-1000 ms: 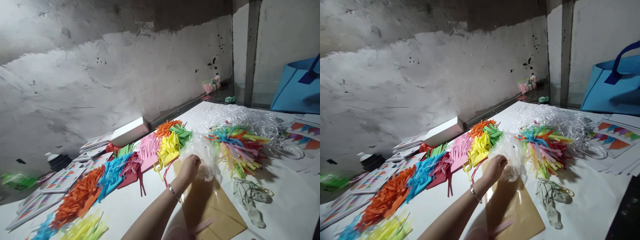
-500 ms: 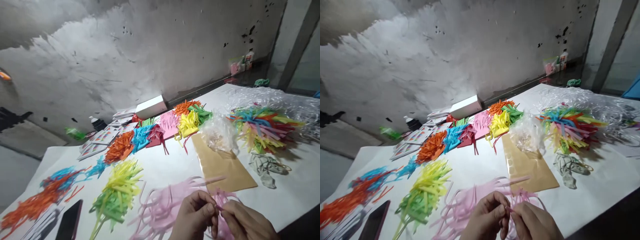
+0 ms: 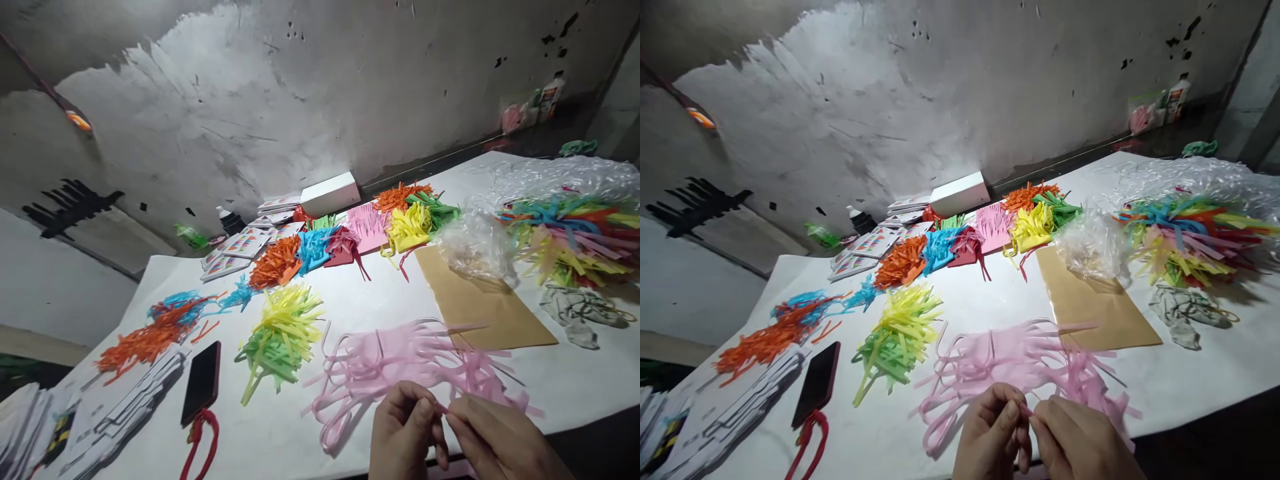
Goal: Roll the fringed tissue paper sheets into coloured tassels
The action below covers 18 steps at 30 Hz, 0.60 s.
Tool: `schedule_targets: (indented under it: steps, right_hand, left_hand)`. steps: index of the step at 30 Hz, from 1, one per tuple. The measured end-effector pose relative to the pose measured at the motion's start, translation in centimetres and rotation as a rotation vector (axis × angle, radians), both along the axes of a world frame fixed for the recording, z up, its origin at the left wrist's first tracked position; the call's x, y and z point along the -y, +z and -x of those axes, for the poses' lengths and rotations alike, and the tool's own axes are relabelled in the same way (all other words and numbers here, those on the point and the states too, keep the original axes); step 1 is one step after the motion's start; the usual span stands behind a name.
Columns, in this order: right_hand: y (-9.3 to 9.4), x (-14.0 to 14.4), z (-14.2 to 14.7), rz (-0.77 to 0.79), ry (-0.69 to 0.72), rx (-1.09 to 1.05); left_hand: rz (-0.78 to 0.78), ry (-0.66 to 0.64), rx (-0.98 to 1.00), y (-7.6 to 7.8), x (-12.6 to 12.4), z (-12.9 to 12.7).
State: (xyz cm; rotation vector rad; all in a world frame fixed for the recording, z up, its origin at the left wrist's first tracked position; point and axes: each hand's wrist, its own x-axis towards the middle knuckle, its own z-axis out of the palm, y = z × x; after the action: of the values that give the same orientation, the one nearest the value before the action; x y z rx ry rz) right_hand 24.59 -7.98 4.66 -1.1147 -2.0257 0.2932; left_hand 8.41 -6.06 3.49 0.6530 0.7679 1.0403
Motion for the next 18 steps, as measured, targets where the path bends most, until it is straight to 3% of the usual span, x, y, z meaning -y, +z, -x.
schedule_targets:
  steps: [5,9,14,18]
  right_hand:
    - [0.1,0.1,-0.1,0.030,0.004,0.110]
    - [0.0,0.4,-0.1,0.163,0.028,0.102]
    - [-0.3,0.6,0.4,0.386,0.124,0.005]
    - [-0.9,0.5,0.5,0.427,0.148,-0.043]
  left_hand:
    - [-0.108,0.084,-0.176,0.5,0.5,0.5]
    - [-0.170,0.056,-0.286,-0.1,1.2,0.8]
    - [-0.147,0.033,-0.315,-0.3,1.5,1.5]
    - [-0.064,-0.026,-0.300,-0.2,0.9,2.6]
